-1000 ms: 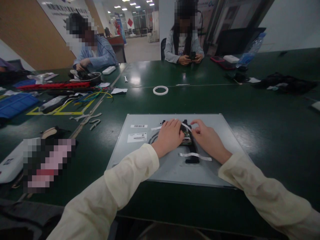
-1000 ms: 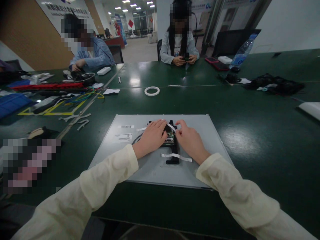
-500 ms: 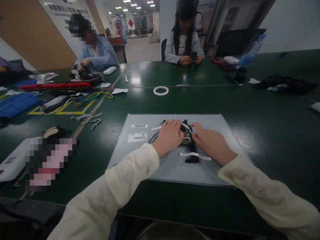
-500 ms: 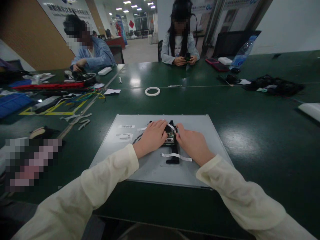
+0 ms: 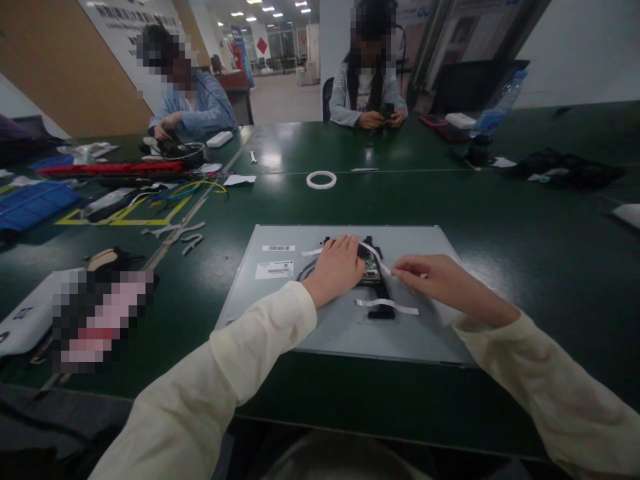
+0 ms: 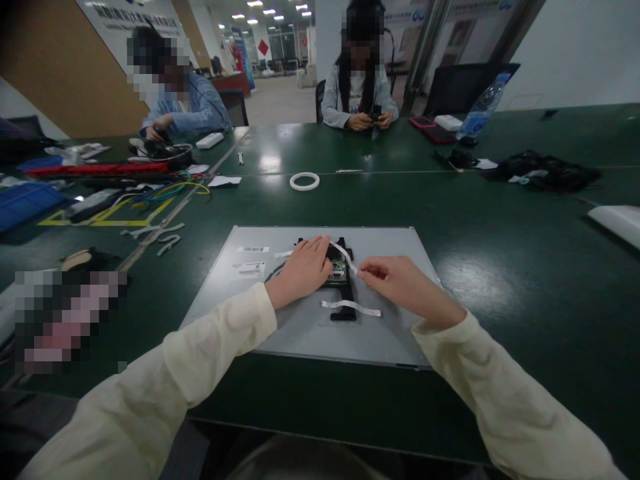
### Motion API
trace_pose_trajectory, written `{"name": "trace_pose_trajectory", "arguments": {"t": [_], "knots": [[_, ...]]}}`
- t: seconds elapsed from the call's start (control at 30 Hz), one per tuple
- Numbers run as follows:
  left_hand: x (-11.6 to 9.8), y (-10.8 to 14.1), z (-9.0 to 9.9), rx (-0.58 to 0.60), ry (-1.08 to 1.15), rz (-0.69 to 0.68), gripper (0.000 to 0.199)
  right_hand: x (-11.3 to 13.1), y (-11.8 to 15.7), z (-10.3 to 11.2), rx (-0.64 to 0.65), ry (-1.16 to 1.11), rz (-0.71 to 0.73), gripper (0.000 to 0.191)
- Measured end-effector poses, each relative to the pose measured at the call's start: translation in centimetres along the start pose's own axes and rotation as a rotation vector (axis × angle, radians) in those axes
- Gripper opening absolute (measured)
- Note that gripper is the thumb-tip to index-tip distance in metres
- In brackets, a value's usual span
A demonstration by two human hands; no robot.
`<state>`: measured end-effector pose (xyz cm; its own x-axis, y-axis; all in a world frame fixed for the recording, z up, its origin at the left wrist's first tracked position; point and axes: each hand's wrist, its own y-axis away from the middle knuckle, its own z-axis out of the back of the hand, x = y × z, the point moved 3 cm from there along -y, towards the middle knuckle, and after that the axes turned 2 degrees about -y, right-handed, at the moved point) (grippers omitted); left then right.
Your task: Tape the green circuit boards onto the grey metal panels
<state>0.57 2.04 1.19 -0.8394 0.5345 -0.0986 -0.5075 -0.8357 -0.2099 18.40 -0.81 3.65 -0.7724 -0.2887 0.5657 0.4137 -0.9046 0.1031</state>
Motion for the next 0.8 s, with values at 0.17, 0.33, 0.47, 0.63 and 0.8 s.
{"name": "trace_pose_trajectory", "arguments": {"t": [0.17,0.33,0.47,0.63,0.8], "knots": [[0.0,0.1,0.0,-0.025,-0.001,-0.008,0.042,1.0,0.5,-0.5,0.237,-0.072,0.059,0.045],[0.1,0.1,-0.1,-0.04,-0.007,-0.015,0.04,0.6,0.7,-1.3,0.321,-0.122,0.097,0.039],[0.0,0.0,-0.1,-0.053,-0.001,-0.018,0.041,0.8,0.7,-1.1,0.338,-0.218,0.09,0.035],[0.0,0.2,-0.2,-0.051,0.036,-0.012,0.04,1.6,0.7,-0.2,0.363,-0.402,0.066,0.039],[0.0,-0.1,1.8,-0.143,0.184,-0.03,0.044,1.6,0.9,-0.2,0.455,-0.528,0.008,0.041]]}}
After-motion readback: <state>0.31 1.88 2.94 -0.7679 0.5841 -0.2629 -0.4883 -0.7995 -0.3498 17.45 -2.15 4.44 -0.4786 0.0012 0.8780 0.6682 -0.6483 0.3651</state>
